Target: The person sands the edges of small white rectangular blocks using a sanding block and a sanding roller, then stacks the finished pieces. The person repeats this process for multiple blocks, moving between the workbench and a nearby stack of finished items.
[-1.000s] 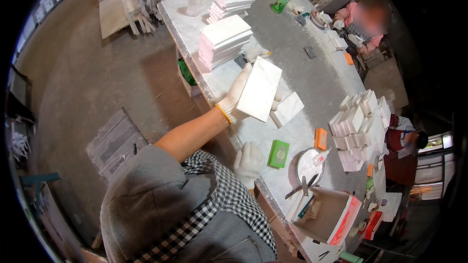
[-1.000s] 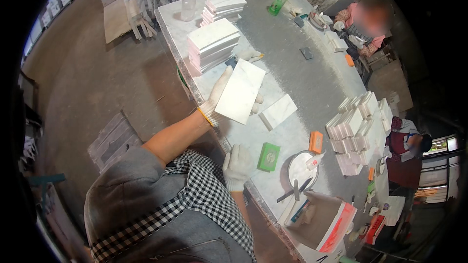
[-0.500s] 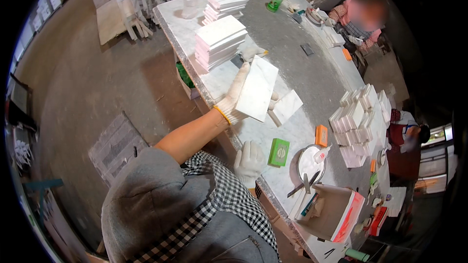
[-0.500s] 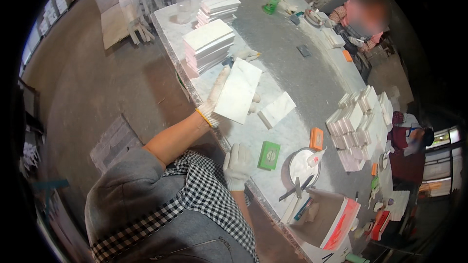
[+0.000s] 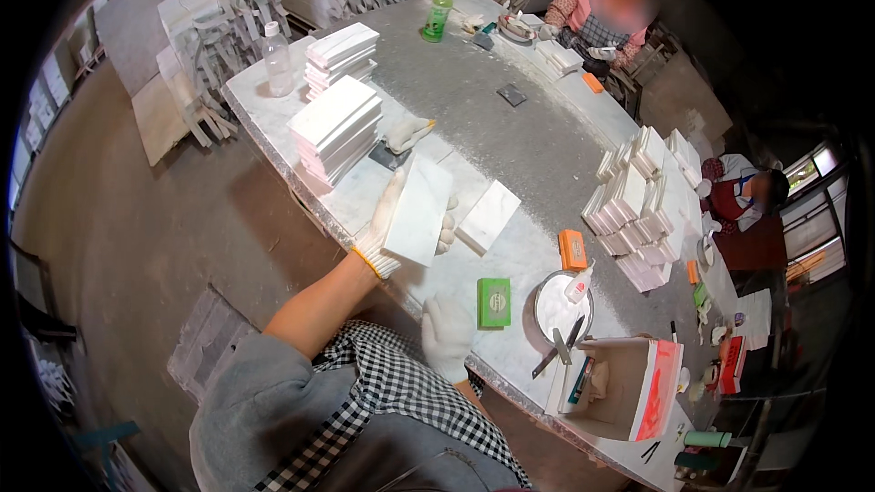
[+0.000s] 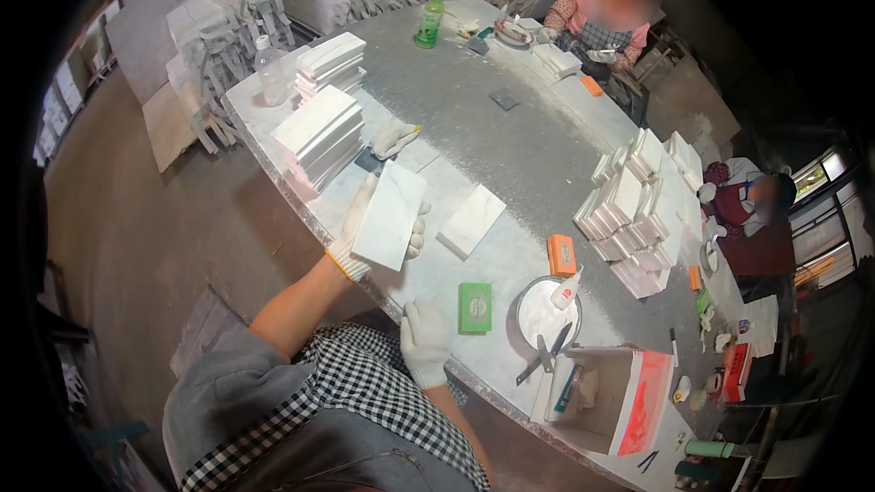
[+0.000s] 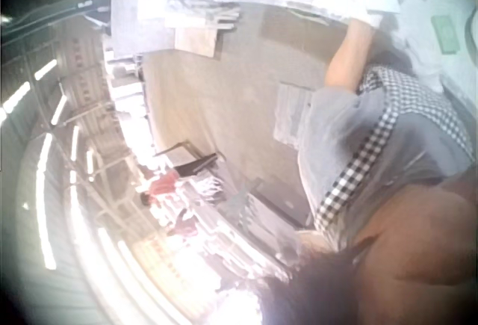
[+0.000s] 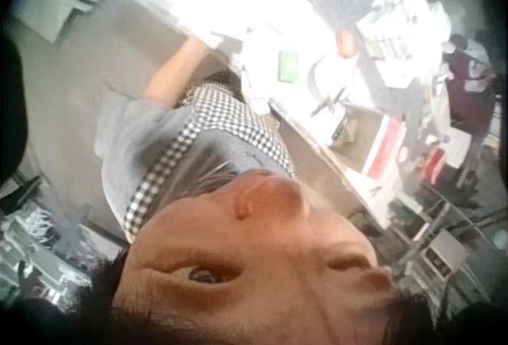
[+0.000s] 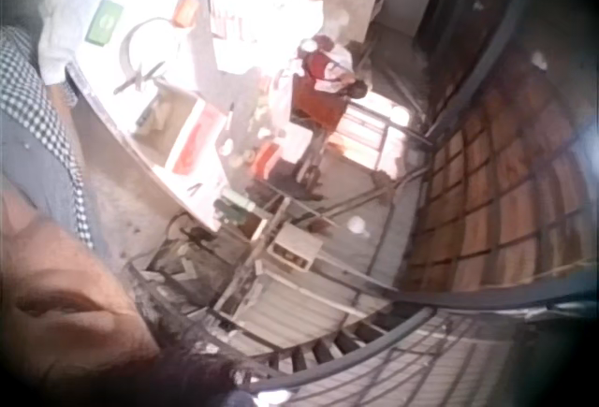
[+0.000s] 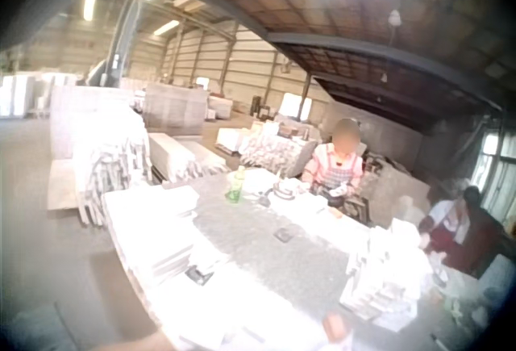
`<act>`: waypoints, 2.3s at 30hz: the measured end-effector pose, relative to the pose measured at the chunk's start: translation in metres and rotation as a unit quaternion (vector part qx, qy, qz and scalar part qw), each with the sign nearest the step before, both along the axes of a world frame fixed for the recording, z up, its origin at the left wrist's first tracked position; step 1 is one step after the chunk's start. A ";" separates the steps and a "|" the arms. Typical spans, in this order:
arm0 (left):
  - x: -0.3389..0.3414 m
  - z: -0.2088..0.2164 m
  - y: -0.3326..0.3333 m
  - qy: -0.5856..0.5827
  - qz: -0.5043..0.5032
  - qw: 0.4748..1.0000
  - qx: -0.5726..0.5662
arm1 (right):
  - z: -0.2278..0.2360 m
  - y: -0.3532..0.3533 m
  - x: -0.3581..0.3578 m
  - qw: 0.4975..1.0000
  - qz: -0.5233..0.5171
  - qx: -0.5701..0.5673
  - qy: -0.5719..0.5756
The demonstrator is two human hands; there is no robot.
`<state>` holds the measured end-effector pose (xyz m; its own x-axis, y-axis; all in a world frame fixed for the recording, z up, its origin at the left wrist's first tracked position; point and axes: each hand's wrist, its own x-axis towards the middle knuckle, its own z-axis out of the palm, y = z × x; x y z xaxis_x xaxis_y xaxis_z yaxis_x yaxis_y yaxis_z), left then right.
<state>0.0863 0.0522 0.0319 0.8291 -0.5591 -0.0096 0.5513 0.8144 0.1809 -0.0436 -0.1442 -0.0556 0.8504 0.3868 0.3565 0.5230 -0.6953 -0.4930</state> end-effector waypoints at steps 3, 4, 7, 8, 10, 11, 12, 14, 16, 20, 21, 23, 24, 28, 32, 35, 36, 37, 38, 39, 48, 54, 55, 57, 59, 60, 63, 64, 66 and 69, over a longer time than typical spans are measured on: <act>0.007 -0.019 -0.003 0.023 -0.004 0.999 0.033 | 0.020 0.007 -0.001 0.957 -0.174 0.225 0.064; 0.009 -0.028 -0.004 0.007 -0.015 1.000 -0.003 | 0.033 0.006 0.008 0.970 -0.162 0.176 0.034; 0.003 -0.044 -0.013 0.002 0.036 0.999 0.000 | 0.094 0.025 0.043 0.987 0.005 0.156 -0.028; -0.003 -0.045 -0.025 0.025 0.107 0.991 0.072 | 0.103 0.029 0.046 0.995 0.021 0.090 -0.025; -0.011 -0.035 -0.035 0.042 0.183 0.967 0.173 | 0.113 0.036 0.050 0.998 0.054 -0.037 -0.019; -0.017 -0.024 -0.036 0.039 0.189 0.960 0.201 | 0.107 0.038 0.056 0.998 0.055 -0.023 -0.006; -0.021 -0.014 -0.039 0.034 0.192 0.955 0.224 | 0.097 0.036 0.065 0.999 0.052 -0.012 0.004; -0.028 -0.007 -0.040 -0.003 0.197 0.946 0.258 | 0.095 0.037 0.076 0.999 0.044 0.004 0.001; -0.030 -0.003 -0.039 -0.012 0.195 0.946 0.260 | 0.106 0.037 0.087 0.999 0.031 0.007 -0.040; -0.020 -0.059 -0.040 -0.043 0.229 0.933 0.274 | 0.100 0.043 0.081 0.997 -0.011 -0.055 -0.045; -0.010 -0.071 -0.036 -0.073 0.256 0.918 0.293 | 0.104 0.045 0.073 0.996 -0.006 -0.080 -0.040; -0.018 -0.043 -0.026 -0.009 0.115 0.970 0.213 | 0.107 0.044 0.055 0.996 0.009 -0.088 -0.010; -0.026 -0.033 -0.017 0.028 0.051 0.983 0.175 | 0.111 0.049 0.046 0.997 0.031 -0.067 0.005; -0.030 -0.055 -0.018 -0.108 0.026 0.993 -0.033 | 0.150 0.059 0.032 0.994 0.016 -0.076 0.078; -0.060 -0.046 -0.058 -0.047 0.137 0.971 0.192 | 0.123 0.057 0.066 0.991 -0.033 -0.007 -0.130; -0.068 -0.045 -0.063 -0.054 0.136 0.953 0.265 | 0.122 0.050 0.077 0.989 -0.082 0.069 -0.101; -0.081 -0.013 -0.069 -0.032 0.135 0.954 0.267 | 0.117 0.047 0.079 0.990 -0.091 0.079 -0.076; -0.088 0.006 -0.072 -0.010 0.138 0.954 0.266 | 0.118 0.046 0.078 0.990 -0.096 0.088 -0.053; -0.084 -0.002 -0.071 -0.048 0.136 0.958 0.246 | 0.120 0.046 0.074 0.990 -0.088 0.084 -0.069; -0.079 -0.021 -0.065 -0.082 0.140 0.960 0.230 | 0.124 0.052 0.064 0.990 -0.074 0.084 -0.082; -0.073 -0.036 -0.053 -0.183 0.192 0.943 0.199 | 0.146 0.071 0.030 0.997 -0.022 0.030 -0.064; -0.092 0.020 -0.067 -0.041 0.081 0.967 0.240 | 0.129 0.050 0.084 0.982 -0.134 0.108 -0.076; -0.091 0.016 -0.065 -0.074 0.092 0.961 0.249 | 0.126 0.048 0.087 0.979 -0.145 0.117 -0.084; -0.082 -0.005 -0.057 -0.139 0.122 0.946 0.267 | 0.123 0.055 0.073 0.982 -0.100 0.122 -0.100; -0.071 -0.030 -0.052 -0.202 0.169 0.939 0.219 | 0.130 0.067 0.049 0.988 -0.058 0.102 -0.103; -0.072 -0.032 -0.056 -0.188 0.214 0.940 0.185 | 0.139 0.073 0.035 0.991 -0.043 0.078 -0.101; -0.078 -0.022 -0.072 -0.103 0.333 0.931 0.104 | 0.145 0.076 0.032 0.992 -0.046 0.048 -0.106; -0.078 -0.019 -0.075 -0.082 0.339 0.932 0.100 | 0.146 0.074 0.036 0.991 -0.058 0.046 -0.109; -0.078 -0.017 -0.066 -0.107 0.241 0.949 0.174 | 0.148 0.071 0.049 0.989 -0.077 0.045 -0.116; -0.081 -0.019 -0.062 -0.130 0.070 0.949 0.277 | 0.131 0.052 0.081 0.981 -0.109 0.112 -0.116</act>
